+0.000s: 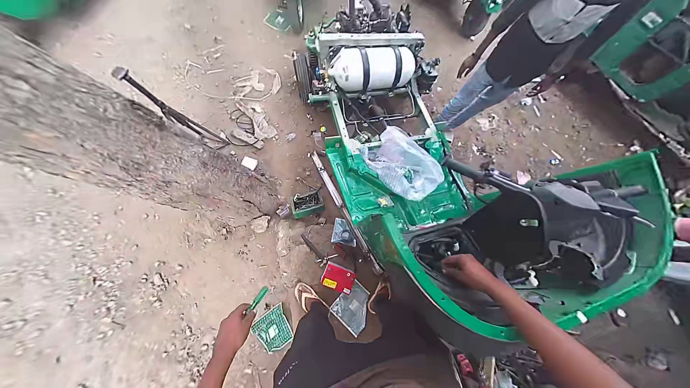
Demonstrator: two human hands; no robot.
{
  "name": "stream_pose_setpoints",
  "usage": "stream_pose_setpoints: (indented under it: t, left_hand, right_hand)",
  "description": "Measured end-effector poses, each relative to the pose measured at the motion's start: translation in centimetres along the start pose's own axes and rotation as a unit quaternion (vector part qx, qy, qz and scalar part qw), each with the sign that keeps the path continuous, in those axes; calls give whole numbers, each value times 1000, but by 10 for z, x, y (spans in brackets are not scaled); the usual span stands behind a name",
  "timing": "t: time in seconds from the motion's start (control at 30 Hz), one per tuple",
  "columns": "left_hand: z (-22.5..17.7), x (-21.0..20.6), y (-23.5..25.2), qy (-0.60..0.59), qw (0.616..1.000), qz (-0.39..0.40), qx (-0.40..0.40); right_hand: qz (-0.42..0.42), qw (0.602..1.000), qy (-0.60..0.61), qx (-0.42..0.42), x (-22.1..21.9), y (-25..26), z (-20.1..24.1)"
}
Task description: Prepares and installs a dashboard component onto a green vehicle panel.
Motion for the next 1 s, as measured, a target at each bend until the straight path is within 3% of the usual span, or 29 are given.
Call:
stream_pose_setpoints:
  t: [0.07, 0.13, 0.27, 0.37, 0.47, 0.53, 0.63, 0.7, 0.73, 0.8, 0.87, 0.93, 1.0]
  left_hand:
    - [-20, 24, -69, -42, 997, -70, 3]
    - [-75, 38, -120, -122, 982, -145, -10]
    - [-201, 43, -190, -391, 889, -236, -31]
    - [-281, 32, -195, -472, 848, -218, -103]
    - [-363, 34, -177, -459, 850, -166, -201]
    - [-394, 34, -183, -430, 854, -138, -258]
    - [-446, 45, -174, -443, 823, -75, -347]
    - [-475, 49, -180, -487, 790, 3, -372]
    - [-492, 44, -180, -525, 764, 54, -372]
    - [-527, 32, -179, -602, 703, 146, -350]
    - [-554, 28, -179, -659, 650, 196, -324]
    - [-577, 20, -177, -685, 620, 198, -328]
    - [-589, 4, -184, -670, 621, 175, -366]
  right_hand:
    - [32, 999, -8, 15, -4, -8, -1]
    - [30, 999, 4, 17, 1, -11, -8]
    - [30, 999, 33, 4, -1, -5, -3]
    - [23, 999, 31, 2, -2, -12, -1]
    - [-11, 999, 39, 24, 14, -9, 0]
    - [-5, 998, 61, 33, -3, -17, -5]
    - [-32, 988, 148, 23, 24, -9, -12]
    - [-65, 949, 307, -6, 38, -37, -13]
    - [-68, 904, 423, -14, 44, -58, -16]
    - [-48, 772, 634, 8, 56, -87, -15]
    - [-7, 675, 734, 73, 66, -106, 9]
    - [23, 676, 722, 146, 81, -134, 44]
    - [-10, 741, 639, 206, 91, -171, 80]
Point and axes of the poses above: each hand's wrist, its own y-axis towards the middle knuckle, its own x-axis out of the back of the hand, z = x × y, the point moved 6 cm from there along y, towards the middle knuckle, and after that the axes turned 11 degrees about -x, right-handed, at the moved point
